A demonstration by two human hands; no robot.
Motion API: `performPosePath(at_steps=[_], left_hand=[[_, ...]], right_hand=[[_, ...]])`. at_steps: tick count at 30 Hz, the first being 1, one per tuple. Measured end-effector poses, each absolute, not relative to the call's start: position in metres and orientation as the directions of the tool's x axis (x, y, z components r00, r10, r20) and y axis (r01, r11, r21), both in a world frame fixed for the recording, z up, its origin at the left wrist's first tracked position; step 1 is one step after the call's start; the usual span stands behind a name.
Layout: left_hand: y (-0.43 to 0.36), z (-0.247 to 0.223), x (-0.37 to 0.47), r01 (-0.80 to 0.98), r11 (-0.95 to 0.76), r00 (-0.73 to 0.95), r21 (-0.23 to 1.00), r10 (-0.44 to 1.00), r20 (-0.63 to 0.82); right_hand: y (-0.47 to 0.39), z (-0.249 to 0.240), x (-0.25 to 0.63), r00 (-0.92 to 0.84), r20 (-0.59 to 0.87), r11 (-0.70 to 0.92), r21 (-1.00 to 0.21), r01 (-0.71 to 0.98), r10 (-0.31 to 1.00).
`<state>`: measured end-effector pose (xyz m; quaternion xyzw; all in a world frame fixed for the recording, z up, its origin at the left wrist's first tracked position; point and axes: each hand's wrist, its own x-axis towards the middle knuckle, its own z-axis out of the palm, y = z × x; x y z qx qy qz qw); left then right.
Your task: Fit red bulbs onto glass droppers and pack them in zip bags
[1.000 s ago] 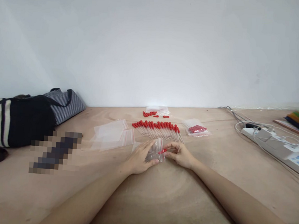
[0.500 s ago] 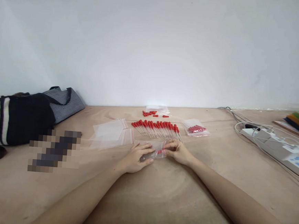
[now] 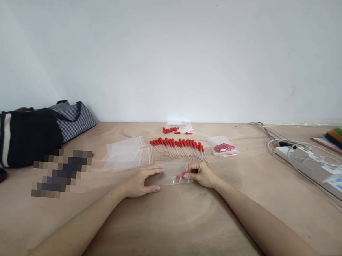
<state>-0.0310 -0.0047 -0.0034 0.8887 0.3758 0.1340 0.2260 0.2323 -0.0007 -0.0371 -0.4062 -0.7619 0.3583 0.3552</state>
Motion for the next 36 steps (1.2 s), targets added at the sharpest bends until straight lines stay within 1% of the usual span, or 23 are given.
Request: performPosePath(at_steps=[3,6,11,13,15,17,19,25,30,33,36], left_hand=[[-0.007,-0.005,-0.037,0.617,-0.618,0.672,0.487,0.736,0.082],[-0.008,-0.006,-0.034,0.61,-0.636,0.674,0.472,0.73,0.113],[-0.009,-0.007,-0.028,0.596,-0.664,0.694,0.452,0.709,0.126],[-0.009,-0.008,-0.027,0.59,-0.666,0.692,0.457,0.708,0.139],[-0.009,-0.009,-0.026,0.587,-0.667,0.684,0.458,0.712,0.159],[-0.009,-0.01,-0.025,0.585,-0.675,0.682,0.45,0.71,0.178],[-0.008,-0.011,-0.024,0.59,-0.679,0.68,0.438,0.71,0.184],[-0.009,-0.01,-0.023,0.599,-0.675,0.68,0.431,0.713,0.171],[-0.011,-0.007,-0.023,0.597,-0.668,0.681,0.445,0.715,0.159],[-0.011,-0.006,-0.023,0.591,-0.665,0.683,0.456,0.714,0.155],[-0.011,-0.005,-0.023,0.596,-0.658,0.678,0.46,0.72,0.152]], right_hand=[[0.0,-0.039,0.231,-0.401,0.254,0.41,-0.833,0.371,0.88],[-0.001,-0.04,0.228,-0.381,0.228,0.375,-0.848,0.375,0.896],[0.001,-0.037,0.239,-0.406,0.194,0.324,-0.903,0.281,0.893],[0.004,-0.034,0.252,-0.296,0.183,0.274,-0.912,0.306,0.938],[0.009,-0.03,0.267,-0.057,0.178,0.186,-0.887,0.422,0.982],[0.016,-0.026,0.28,0.169,0.169,0.05,-0.835,0.547,0.971],[0.024,-0.022,0.288,0.28,0.151,-0.053,-0.792,0.608,0.948],[0.053,-0.015,0.277,0.373,0.102,-0.175,-0.75,0.637,0.922],[0.071,-0.013,0.264,0.438,0.045,-0.27,-0.73,0.628,0.898],[0.076,-0.012,0.262,0.461,0.011,-0.304,-0.736,0.605,0.887],[0.077,-0.008,0.262,0.46,-0.007,-0.296,-0.773,0.561,0.888]])
